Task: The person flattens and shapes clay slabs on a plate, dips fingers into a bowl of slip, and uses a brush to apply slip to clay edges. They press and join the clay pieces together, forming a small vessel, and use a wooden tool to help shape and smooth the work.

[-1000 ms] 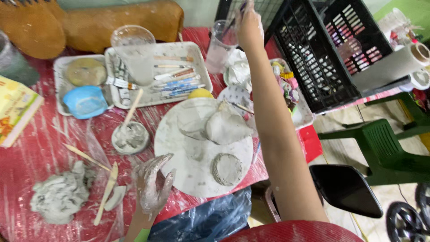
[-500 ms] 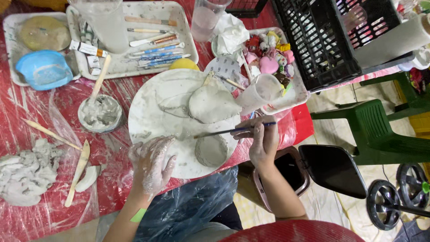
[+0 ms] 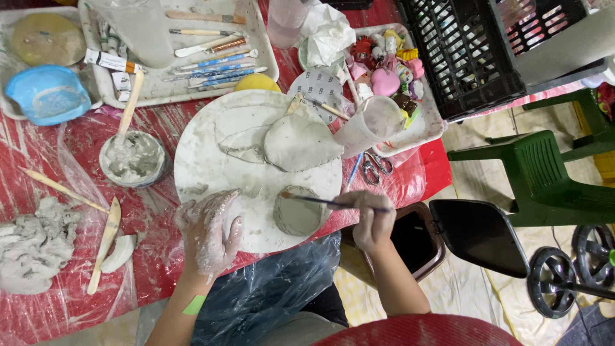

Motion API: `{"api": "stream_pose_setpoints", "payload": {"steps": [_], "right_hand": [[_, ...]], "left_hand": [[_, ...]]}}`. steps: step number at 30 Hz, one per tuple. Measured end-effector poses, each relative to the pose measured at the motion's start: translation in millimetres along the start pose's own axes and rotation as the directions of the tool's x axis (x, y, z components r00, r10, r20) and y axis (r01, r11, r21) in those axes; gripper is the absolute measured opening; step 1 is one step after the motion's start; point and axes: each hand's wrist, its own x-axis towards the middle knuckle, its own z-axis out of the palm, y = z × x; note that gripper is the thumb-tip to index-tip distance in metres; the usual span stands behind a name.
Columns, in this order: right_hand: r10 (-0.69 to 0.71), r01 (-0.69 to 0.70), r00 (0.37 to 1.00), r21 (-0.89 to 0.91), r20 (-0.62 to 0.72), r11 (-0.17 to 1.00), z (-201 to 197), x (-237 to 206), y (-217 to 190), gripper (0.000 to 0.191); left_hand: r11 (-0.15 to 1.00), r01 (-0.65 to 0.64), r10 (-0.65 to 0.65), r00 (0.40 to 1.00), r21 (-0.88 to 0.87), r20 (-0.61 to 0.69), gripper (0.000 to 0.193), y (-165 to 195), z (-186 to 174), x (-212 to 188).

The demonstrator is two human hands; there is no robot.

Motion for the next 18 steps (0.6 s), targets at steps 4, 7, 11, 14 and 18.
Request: {"api": "stream_pose_setpoints", "payload": {"steps": [4, 7, 11, 14, 18], "right_hand": [[-0.133, 0.133, 0.991, -0.054, -0.004, 0.990, 1.8, -24.7, 3.7, 0.017], [-0.240, 0.234, 0.968, -0.077, -0.071, 0.969, 4.5, -39.9, 11.8, 0.016], [-0.324, 0.334, 0.942, 0.129, -0.091, 0.934, 6.3, -48.2, 18.5, 0.007], [-0.282, 0.283, 0.955, 0.007, 0.086, 0.959, 0.8, -45.4, 11.6, 0.006], [-0.158, 0.161, 0.987, 0.099, -0.037, 0.982, -11.1, -6.9, -0.8, 0.012]], "left_hand": [[1.000, -0.007, 0.007, 1.000, -0.010, -0.010, 0.042, -0.3, 0.5, -1.6], [1.000, -0.003, 0.004, 1.000, 0.027, -0.010, 0.043, 1.1, 1.2, -1.8], [0.999, -0.022, 0.023, 0.999, 0.024, -0.024, 0.042, 1.8, 1.0, -1.3], [0.999, -0.017, 0.018, 1.000, 0.028, -0.024, 0.042, 0.2, 1.1, -2.0], [0.999, -0.008, 0.008, 1.000, 0.040, -0.006, 0.043, -3.1, 2.3, -2.8]]}}
